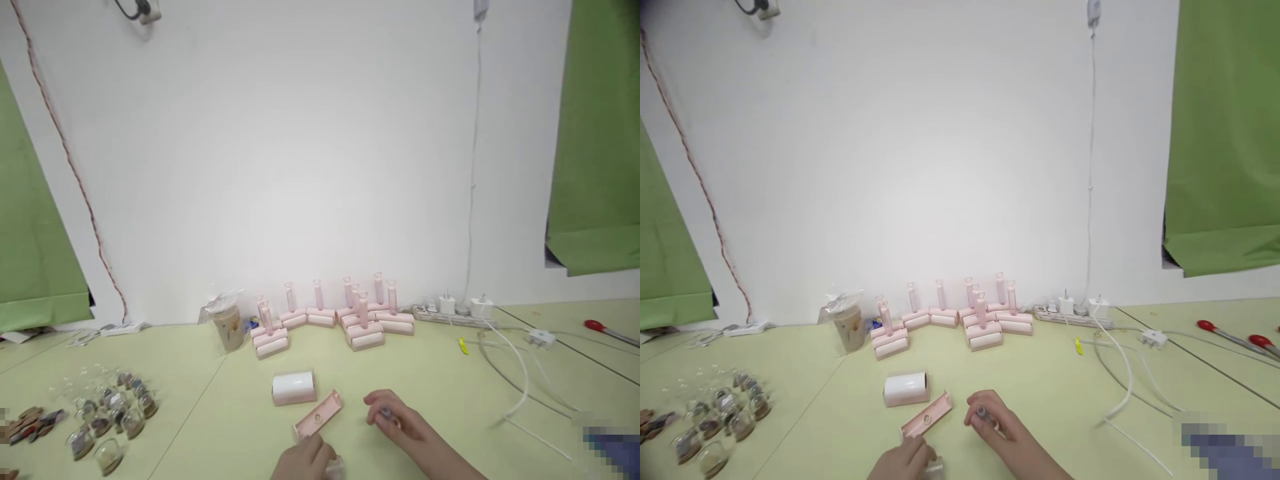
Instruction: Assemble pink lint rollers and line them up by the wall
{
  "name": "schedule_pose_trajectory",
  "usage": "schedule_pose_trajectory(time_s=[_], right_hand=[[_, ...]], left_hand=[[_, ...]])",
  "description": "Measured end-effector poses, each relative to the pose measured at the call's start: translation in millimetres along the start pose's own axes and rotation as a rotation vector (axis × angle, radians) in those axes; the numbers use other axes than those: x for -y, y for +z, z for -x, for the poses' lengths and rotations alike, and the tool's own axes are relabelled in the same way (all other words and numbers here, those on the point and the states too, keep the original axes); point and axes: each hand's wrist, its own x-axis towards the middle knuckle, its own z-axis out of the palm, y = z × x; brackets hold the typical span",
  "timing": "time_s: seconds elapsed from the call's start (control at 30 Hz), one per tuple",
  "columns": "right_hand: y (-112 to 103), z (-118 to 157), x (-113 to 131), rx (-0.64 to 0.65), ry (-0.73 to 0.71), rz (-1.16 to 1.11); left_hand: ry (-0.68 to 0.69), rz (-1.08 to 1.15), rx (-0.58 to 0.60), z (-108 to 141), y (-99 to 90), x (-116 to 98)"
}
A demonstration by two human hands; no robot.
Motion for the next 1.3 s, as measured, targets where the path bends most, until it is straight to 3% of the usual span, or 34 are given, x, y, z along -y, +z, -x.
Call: schedule_pose_trajectory(time_s=[0.07, 0.13, 0.27, 0.4, 0.5, 0.63, 0.73, 0.87, 1.13, 1.2, 1.3], right_hand=[[11, -12, -4, -0.013, 0.045, -0.137], [13, -20, -4, -0.047, 0.064, -0.165], [0, -28, -3, -0.139, 0.056, -0.083], [-1, -27, -12, -0.036, 0.077, 0.122], [13, -20, -25, 0.077, 0.092, 0.285], [30, -19, -34, 0.176, 0.075, 0.395], [32, -26, -34, 0.164, 0.059, 0.445], [34, -42, -30, 0.131, 0.046, 0.465], [83, -79, -26, 0.091, 0.068, 0.487], [75, -86, -29, 0.046, 0.096, 0.507], [38, -100, -42, -0.104, 0.196, 0.584]], left_hand=[[0.085, -0.037, -0.047, -7, 18.5, 0], [0.101, -0.034, -0.073, -10, 23.8, 2], [0.144, 0.005, -0.147, -10, 17.8, 1], [0.052, 0.088, -0.203, -8, 10.1, -7], [-0.111, 0.126, -0.142, -5, -2.0, -11], [-0.224, 0.169, 0.022, 4, -22.3, -7], [-0.281, 0.168, 0.047, 16, -23.8, 5], [-0.289, 0.202, -0.086, 32, -11.5, 33], [-0.355, 0.005, -0.301, 23, -5.7, 73], [-0.37, -0.017, -0.32, 19, -0.5, 77], [-0.358, -0.011, -0.328, 16, 10.0, 83]])
